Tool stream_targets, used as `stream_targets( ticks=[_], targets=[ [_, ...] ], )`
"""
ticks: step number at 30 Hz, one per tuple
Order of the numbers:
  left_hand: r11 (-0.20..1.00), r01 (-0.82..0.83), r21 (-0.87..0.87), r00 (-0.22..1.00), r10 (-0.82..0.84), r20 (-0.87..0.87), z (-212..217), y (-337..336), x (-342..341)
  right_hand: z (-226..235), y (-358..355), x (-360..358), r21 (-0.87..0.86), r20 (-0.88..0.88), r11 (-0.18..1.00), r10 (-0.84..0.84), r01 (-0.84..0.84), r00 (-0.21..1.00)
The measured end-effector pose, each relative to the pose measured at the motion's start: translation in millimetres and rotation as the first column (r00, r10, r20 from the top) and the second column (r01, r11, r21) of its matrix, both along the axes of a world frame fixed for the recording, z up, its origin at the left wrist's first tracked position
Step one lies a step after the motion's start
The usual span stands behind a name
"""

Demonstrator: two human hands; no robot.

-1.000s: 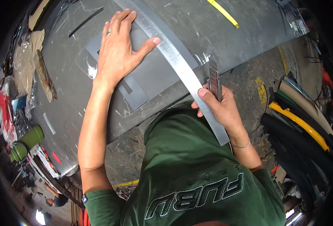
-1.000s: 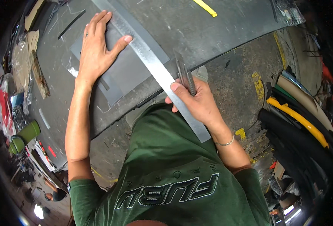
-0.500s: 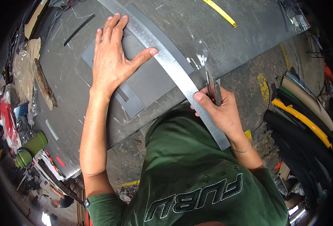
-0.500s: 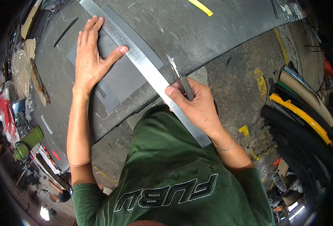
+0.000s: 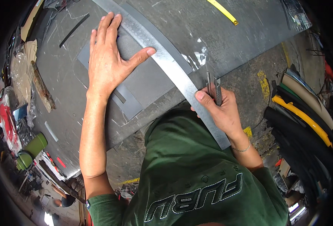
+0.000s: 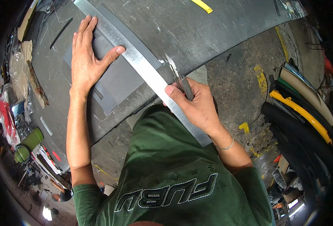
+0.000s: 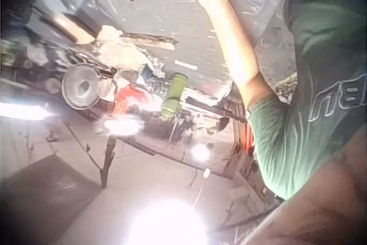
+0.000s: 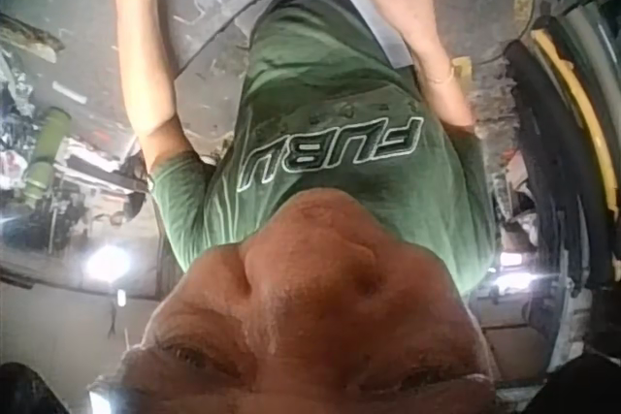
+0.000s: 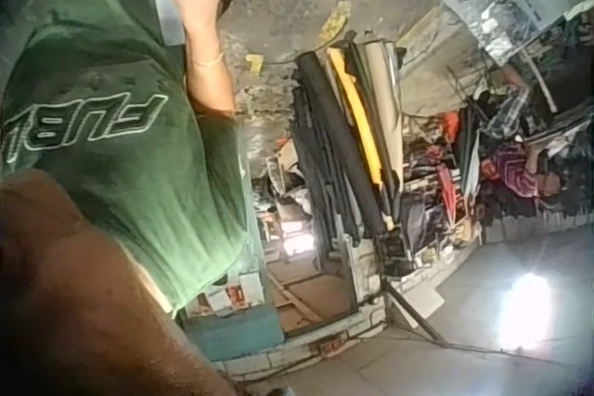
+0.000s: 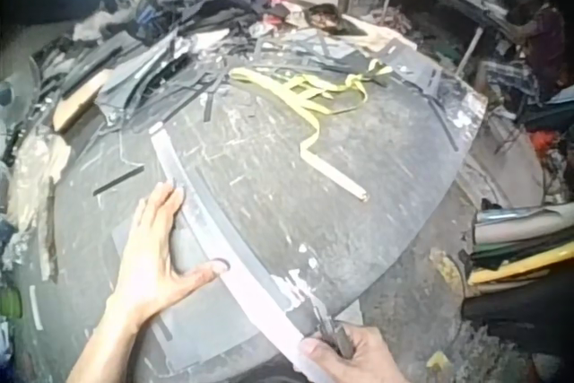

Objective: Cutting precise slots into a grey plastic sheet using a metal ruler and a utility knife.

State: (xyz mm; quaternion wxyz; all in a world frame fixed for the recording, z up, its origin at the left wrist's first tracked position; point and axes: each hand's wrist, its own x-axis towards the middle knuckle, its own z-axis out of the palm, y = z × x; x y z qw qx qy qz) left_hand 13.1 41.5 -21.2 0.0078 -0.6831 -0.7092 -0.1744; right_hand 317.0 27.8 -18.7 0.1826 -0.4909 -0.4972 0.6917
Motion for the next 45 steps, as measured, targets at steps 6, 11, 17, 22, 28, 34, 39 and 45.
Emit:
stream_targets(
  ticks=[6, 11, 17, 22, 28, 34, 39, 45],
  targets=[
    [1.000, 0.002, -0.004, 1.000, -0.002, -0.008, -0.7, 0.5, -1.4, 0.8, 1.3, -0.5, -0.029, -0.005, 1.000, -0.007, 0.007, 1.000],
    [1.000, 0.013, -0.001, 1.000, -0.013, -0.005, -1.2, -0.3, -1.7, 2.6, 1.4, -1.4, -0.036, -0.007, 0.999, -0.010, 0.009, 1.000],
    [1.000, 0.015, 0.014, 1.000, -0.015, 0.005, -1.7, -0.9, -1.8, 2.3, 1.3, -2.1, -0.040, -0.008, 0.999, -0.027, 0.027, 1.000],
    [1.000, 0.020, 0.021, 1.000, -0.020, 0.008, -2.5, -0.5, -2.0, 1.8, 1.4, -1.7, -0.010, -0.022, 1.000, -0.021, 0.021, 1.000],
    [1.000, 0.021, 0.022, 1.000, -0.021, 0.010, -2.3, -0.3, -2.1, 2.2, 1.2, -2.2, -0.014, -0.019, 1.000, -0.026, 0.026, 0.999],
    [1.000, 0.019, 0.018, 1.000, -0.019, 0.013, -1.2, 0.1, -2.1, 3.0, 1.3, -2.4, -0.025, 0.001, 0.999, -0.024, 0.024, 1.000],
    [1.000, 0.020, 0.018, 1.000, -0.020, 0.017, -0.8, 0.4, -1.7, 2.7, 2.5, -1.2, -0.026, 0.008, 1.000, -0.008, 0.008, 1.000],
    [1.000, 0.023, 0.017, 0.999, -0.023, 0.024, 0.7, 0.7, -1.1, 1.9, 2.6, -0.9, -0.016, -0.003, 1.000, -0.008, 0.007, 1.000]
  ],
)
